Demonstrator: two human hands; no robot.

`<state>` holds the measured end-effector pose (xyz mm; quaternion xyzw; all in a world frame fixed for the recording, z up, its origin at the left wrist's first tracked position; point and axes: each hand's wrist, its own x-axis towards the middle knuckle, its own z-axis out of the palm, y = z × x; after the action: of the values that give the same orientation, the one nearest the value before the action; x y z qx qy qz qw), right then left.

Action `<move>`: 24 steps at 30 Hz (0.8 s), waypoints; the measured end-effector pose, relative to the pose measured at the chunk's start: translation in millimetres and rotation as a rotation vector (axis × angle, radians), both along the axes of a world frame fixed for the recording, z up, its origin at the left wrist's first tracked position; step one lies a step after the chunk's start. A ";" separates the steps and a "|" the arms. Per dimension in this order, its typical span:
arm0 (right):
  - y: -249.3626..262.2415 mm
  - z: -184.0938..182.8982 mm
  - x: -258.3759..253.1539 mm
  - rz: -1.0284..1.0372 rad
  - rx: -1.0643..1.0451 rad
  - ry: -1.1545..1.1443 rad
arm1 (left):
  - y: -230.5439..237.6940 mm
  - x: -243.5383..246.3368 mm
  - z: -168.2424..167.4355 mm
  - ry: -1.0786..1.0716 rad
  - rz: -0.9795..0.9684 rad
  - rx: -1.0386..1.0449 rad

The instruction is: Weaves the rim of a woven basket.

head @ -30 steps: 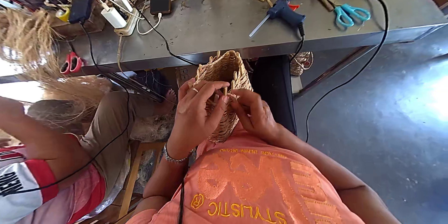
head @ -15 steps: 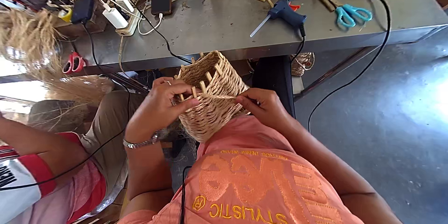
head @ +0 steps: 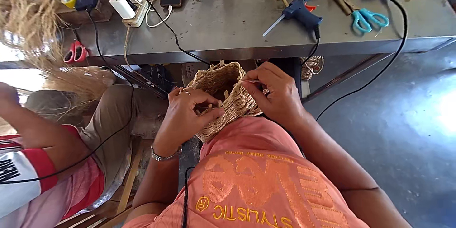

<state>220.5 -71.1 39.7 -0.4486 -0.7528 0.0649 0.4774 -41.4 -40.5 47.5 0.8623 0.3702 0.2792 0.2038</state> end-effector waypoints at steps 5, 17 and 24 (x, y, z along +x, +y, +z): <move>14.5 -2.4 -21.3 0.004 0.126 0.013 | -8.7 12.4 -8.7 0.027 0.052 0.071; -6.7 -21.4 -23.7 -0.047 0.187 -0.096 | 9.0 -12.9 -9.5 -0.156 -0.027 -0.020; -18.5 21.3 -14.8 -0.041 0.053 -0.095 | 49.1 -8.4 28.3 -0.242 -0.345 -0.209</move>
<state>205.6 -89.6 61.0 -0.4539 -0.7666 0.0139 0.4540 -49.8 8.6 75.8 0.8473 0.2172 0.3019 0.3793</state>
